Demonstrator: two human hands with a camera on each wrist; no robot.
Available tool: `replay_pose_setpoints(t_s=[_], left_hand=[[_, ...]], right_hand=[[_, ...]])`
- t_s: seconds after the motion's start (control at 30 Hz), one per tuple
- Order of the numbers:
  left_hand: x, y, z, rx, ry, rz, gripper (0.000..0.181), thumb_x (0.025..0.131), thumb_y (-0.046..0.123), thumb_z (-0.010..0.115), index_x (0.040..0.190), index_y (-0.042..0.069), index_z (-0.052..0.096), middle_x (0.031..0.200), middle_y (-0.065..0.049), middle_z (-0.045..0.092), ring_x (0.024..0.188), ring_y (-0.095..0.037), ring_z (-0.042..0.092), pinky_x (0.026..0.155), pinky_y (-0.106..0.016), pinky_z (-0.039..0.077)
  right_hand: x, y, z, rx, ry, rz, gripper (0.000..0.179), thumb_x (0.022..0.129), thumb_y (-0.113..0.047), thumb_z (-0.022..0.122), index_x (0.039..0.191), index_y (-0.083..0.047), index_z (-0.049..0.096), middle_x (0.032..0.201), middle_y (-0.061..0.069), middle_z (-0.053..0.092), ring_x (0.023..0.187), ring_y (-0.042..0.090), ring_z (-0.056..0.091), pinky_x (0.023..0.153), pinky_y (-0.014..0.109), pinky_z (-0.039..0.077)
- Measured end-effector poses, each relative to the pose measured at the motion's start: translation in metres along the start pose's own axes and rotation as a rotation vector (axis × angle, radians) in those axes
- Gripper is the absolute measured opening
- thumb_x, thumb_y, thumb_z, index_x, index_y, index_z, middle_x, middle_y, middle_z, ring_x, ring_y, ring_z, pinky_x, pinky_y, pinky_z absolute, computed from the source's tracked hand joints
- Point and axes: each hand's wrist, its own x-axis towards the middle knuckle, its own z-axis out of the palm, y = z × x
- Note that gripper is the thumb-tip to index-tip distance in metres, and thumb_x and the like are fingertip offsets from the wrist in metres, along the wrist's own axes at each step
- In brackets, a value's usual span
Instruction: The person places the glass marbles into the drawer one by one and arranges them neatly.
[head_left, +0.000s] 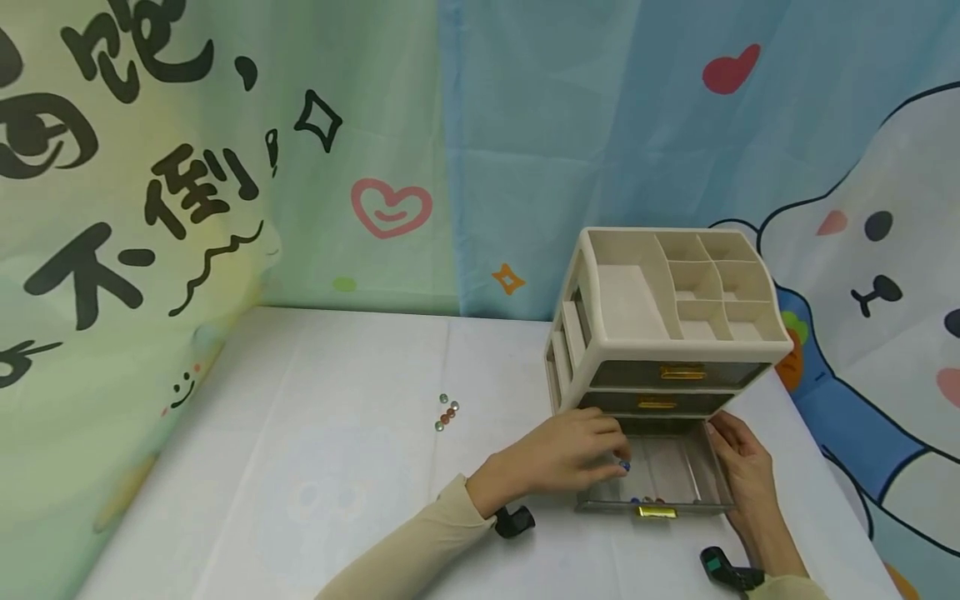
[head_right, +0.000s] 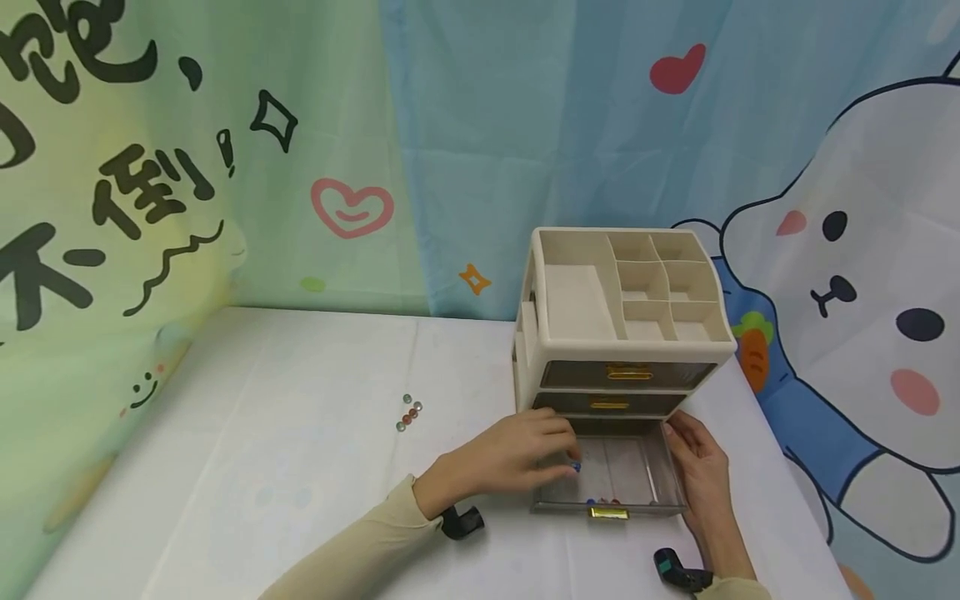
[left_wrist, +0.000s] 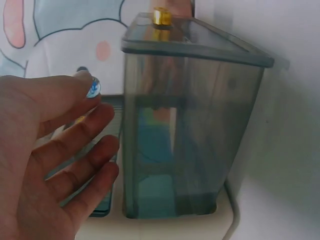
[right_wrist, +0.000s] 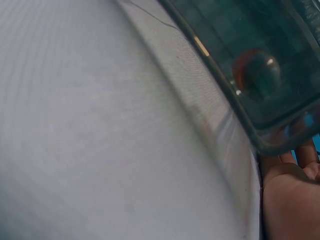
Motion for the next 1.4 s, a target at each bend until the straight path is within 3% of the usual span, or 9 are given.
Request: replay_pose_setpoints(t_s=[0.17,0.4,0.53,0.8,1.13,1.4], left_hand=[[0.007,-0.003,0.009,0.024,-0.069,0.005,0.020,0.105,0.040,0.063,0.117,0.026,0.070,0.115,0.015,0.069,0.114,-0.004,0.062,0.104,-0.016,0.046],[0.020,0.003,0.011,0.020,-0.267,-0.043,0.013,0.103,0.040,0.066,0.112,0.032,0.070,0.108,0.021,0.066,0.105,0.001,0.059,0.092,-0.017,0.048],[0.025,0.005,0.013,-0.010,-0.344,-0.057,0.009,0.102,0.038,0.068,0.109,0.032,0.069,0.104,0.022,0.066,0.101,0.003,0.059,0.086,-0.016,0.047],[0.032,0.004,0.016,-0.027,-0.405,-0.029,0.011,0.096,0.036,0.075,0.105,0.031,0.071,0.101,0.022,0.067,0.092,0.006,0.059,0.078,-0.014,0.045],[0.039,0.008,0.023,-0.017,-0.468,-0.036,0.010,0.095,0.033,0.077,0.104,0.035,0.076,0.098,0.023,0.068,0.087,0.008,0.058,0.074,-0.013,0.046],[0.042,0.009,0.027,-0.023,-0.497,-0.083,0.017,0.092,0.026,0.081,0.101,0.040,0.079,0.095,0.025,0.069,0.086,0.009,0.057,0.082,-0.016,0.047]], right_hand=[[0.001,0.001,0.000,0.000,0.008,-0.005,0.034,0.103,-0.002,0.062,0.135,-0.008,0.066,0.119,-0.017,0.073,0.110,-0.002,0.065,0.090,0.010,0.048],[0.000,0.002,-0.001,0.012,-0.001,-0.011,0.034,0.103,-0.001,0.061,0.136,-0.008,0.066,0.120,-0.017,0.073,0.110,-0.001,0.065,0.090,0.011,0.049],[-0.001,0.002,0.000,-0.002,0.003,-0.011,0.034,0.103,-0.002,0.062,0.136,-0.008,0.066,0.119,-0.018,0.073,0.110,-0.002,0.065,0.090,0.010,0.048],[-0.001,0.001,-0.001,-0.046,0.014,0.031,0.036,0.104,-0.007,0.063,0.140,-0.011,0.064,0.120,-0.022,0.071,0.113,-0.007,0.063,0.092,0.007,0.046],[-0.002,-0.003,0.000,-0.053,0.014,0.000,0.032,0.104,-0.005,0.062,0.135,-0.010,0.066,0.118,-0.021,0.072,0.110,-0.006,0.064,0.092,0.007,0.046],[-0.002,-0.003,-0.001,-0.033,0.004,0.013,0.034,0.104,-0.006,0.062,0.138,-0.010,0.065,0.119,-0.021,0.072,0.112,-0.005,0.064,0.092,0.008,0.047]])
